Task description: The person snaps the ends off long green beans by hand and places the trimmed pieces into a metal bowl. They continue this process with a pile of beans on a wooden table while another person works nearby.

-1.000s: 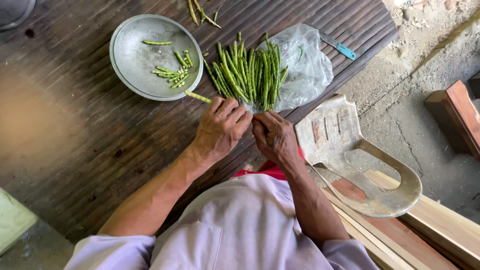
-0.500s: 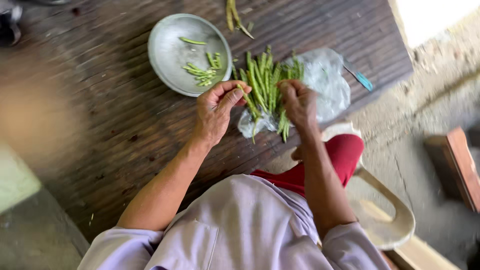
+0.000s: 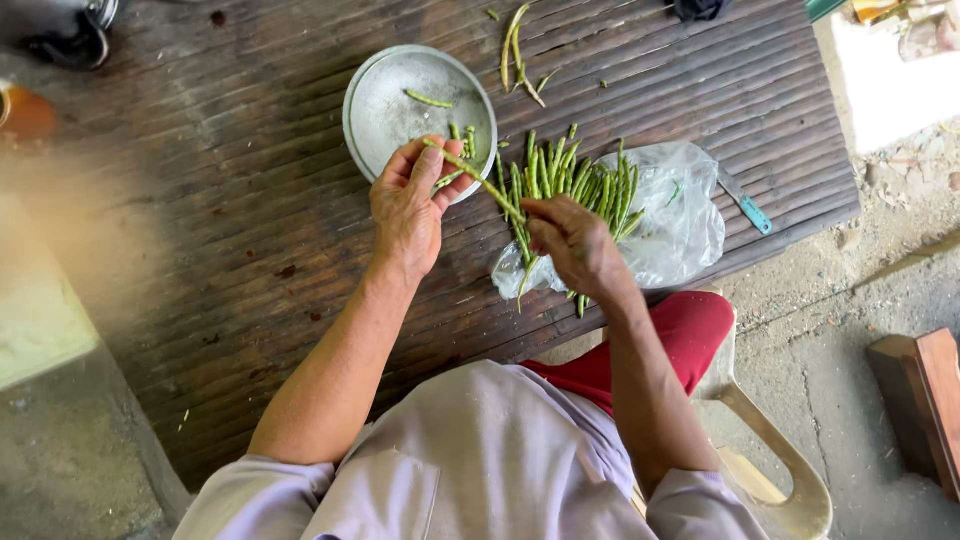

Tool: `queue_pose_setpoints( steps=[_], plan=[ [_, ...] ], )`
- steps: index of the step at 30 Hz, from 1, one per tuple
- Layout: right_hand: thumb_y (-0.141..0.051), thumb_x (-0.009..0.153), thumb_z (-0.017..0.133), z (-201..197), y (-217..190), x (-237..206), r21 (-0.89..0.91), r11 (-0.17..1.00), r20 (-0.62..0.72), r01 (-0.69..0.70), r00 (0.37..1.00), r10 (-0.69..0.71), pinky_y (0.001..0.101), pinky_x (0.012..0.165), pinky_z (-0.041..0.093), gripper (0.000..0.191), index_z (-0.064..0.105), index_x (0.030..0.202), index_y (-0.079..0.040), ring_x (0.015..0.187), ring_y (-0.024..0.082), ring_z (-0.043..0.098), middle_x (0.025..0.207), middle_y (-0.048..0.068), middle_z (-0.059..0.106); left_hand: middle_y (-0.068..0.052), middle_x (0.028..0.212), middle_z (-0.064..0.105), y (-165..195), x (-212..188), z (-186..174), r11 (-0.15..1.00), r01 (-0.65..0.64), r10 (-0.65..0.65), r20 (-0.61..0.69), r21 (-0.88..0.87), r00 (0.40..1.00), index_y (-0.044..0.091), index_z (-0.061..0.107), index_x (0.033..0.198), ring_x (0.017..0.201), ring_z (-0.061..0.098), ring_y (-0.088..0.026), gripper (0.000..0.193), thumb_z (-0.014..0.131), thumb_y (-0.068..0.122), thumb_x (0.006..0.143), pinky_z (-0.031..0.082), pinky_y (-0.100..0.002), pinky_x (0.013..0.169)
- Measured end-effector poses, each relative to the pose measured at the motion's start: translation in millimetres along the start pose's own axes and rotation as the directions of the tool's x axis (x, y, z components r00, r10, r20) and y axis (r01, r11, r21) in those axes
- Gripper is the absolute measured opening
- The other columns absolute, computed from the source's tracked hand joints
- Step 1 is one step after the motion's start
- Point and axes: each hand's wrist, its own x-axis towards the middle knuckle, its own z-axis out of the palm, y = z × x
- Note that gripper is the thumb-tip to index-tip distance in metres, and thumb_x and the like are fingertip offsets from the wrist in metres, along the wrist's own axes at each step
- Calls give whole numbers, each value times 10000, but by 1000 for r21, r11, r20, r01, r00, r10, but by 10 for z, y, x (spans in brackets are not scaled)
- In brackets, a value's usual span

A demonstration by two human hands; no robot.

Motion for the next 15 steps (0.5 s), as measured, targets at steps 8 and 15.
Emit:
queue_pose_setpoints(
  steps=[8,15],
  plan=[
    [-33,1057,481,224,48,67,-14,998,-102,-65,993,64,316,574,507,199,660,1073,52,648,131,584,839,61,574,-125,1074,759,-19,-30,-86,998,-46,52,-140,41,989,37,650,1098,902,717,-168,207,725,180,968,668,-366,779],
    [-58,1048,412,472,267,219,113,979,-73,-168,981,177,338,580,479,186,586,1014,-1,619,150,528,729,51,541,-130,1048,757,112,50,-156,994,-95,103,-170,56,980,24,628,1095,899,740,-189,235,741,178,959,676,-384,779]
  ],
)
